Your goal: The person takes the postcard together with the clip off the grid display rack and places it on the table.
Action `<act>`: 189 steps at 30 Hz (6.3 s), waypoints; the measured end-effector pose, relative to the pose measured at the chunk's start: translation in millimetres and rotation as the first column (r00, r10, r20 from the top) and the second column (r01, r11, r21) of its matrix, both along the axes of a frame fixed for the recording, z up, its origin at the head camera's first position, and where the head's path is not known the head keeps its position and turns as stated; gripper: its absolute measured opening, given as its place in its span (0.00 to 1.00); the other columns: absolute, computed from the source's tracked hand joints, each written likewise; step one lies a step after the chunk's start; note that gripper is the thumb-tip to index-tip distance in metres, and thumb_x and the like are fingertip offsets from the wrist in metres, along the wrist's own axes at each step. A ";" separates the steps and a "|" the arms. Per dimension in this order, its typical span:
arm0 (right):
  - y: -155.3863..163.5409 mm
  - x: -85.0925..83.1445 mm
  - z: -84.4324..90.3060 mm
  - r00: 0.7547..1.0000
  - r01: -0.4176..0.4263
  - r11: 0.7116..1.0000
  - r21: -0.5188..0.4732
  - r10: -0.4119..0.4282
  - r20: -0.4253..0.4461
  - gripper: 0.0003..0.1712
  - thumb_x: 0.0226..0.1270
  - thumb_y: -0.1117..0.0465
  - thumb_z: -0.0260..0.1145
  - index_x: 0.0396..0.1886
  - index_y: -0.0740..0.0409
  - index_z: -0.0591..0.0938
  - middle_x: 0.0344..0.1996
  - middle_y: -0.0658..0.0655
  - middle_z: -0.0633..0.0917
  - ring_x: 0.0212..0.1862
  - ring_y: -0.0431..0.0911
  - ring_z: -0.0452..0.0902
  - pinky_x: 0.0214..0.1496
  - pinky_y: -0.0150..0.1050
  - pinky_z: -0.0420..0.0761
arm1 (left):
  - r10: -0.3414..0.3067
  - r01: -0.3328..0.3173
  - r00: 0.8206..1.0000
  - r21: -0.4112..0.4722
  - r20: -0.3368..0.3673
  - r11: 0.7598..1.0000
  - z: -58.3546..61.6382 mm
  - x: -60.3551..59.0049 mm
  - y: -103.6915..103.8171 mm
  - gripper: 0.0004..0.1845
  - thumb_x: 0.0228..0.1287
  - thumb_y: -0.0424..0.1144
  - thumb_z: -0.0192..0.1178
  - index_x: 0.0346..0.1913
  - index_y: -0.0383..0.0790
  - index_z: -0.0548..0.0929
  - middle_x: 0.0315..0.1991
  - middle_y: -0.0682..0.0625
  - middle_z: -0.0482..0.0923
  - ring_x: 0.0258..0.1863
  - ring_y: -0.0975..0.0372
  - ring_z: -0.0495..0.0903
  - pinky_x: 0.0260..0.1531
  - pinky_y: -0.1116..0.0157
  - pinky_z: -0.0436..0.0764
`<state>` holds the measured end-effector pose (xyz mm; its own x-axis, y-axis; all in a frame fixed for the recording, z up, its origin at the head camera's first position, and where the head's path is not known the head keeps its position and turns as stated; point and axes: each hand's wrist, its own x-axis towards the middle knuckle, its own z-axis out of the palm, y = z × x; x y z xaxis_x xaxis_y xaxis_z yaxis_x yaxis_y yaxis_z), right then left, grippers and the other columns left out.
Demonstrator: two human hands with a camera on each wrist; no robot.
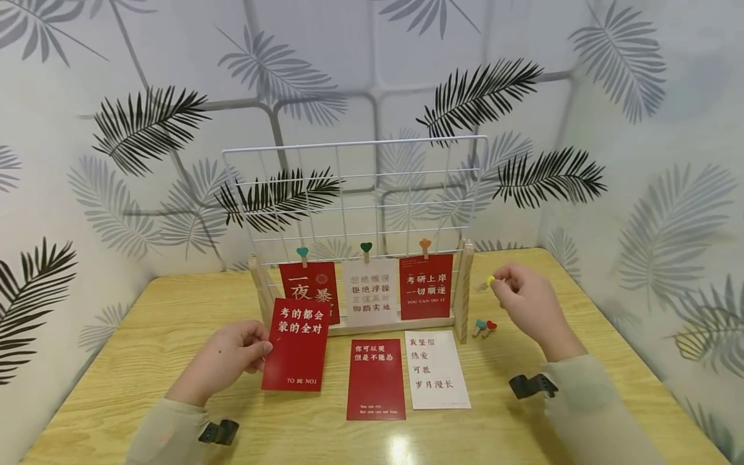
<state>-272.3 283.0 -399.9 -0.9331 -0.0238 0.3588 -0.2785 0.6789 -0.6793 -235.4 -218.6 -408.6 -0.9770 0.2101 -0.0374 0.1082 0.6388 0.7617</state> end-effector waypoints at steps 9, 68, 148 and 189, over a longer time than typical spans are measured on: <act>8.6 -3.2 -11.7 0.998 -0.002 1.000 0.007 0.001 0.067 0.17 0.79 0.49 0.56 0.49 0.57 0.80 0.23 0.57 0.81 0.22 0.50 0.72 0.23 0.42 0.70 | 0.019 -0.019 0.998 -0.008 0.053 1.000 -7.8 1.3 1.9 0.04 0.71 0.30 0.61 0.35 0.39 0.79 0.25 0.48 0.78 0.27 0.58 0.79 0.31 0.61 0.82; 51.0 -20.4 -57.8 0.914 -0.140 0.989 0.046 0.111 0.391 0.14 0.78 0.55 0.56 0.39 0.62 0.81 0.25 0.55 0.80 0.24 0.47 0.70 0.27 0.40 0.71 | -0.033 0.054 0.971 -0.084 0.237 0.995 -32.9 7.1 8.5 0.08 0.70 0.33 0.62 0.31 0.38 0.78 0.26 0.48 0.78 0.25 0.58 0.79 0.28 0.61 0.81; 32.6 -16.2 -43.0 0.970 -0.086 0.983 0.163 0.045 0.239 0.21 0.79 0.47 0.57 0.54 0.57 0.85 0.33 0.53 0.84 0.34 0.47 0.75 0.36 0.43 0.74 | 0.049 -0.034 0.994 -0.147 0.100 0.989 -23.2 4.5 14.1 0.05 0.71 0.37 0.62 0.35 0.43 0.79 0.28 0.50 0.77 0.27 0.58 0.78 0.29 0.61 0.77; -12.4 11.8 6.9 0.985 -0.170 0.979 0.117 0.164 0.061 0.13 0.78 0.53 0.61 0.49 0.52 0.87 0.27 0.50 0.82 0.31 0.47 0.76 0.27 0.40 0.75 | -0.039 0.028 0.997 -0.162 -0.069 0.986 16.6 0.8 39.0 0.03 0.71 0.39 0.64 0.40 0.46 0.80 0.26 0.53 0.79 0.26 0.62 0.80 0.30 0.60 0.77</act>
<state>-260.5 270.6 -393.0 -0.9293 -0.2210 0.2958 -0.3619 0.7040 -0.6110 -234.7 -179.6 -392.0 -0.9708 0.2398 -0.0035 0.1824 0.7476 0.6387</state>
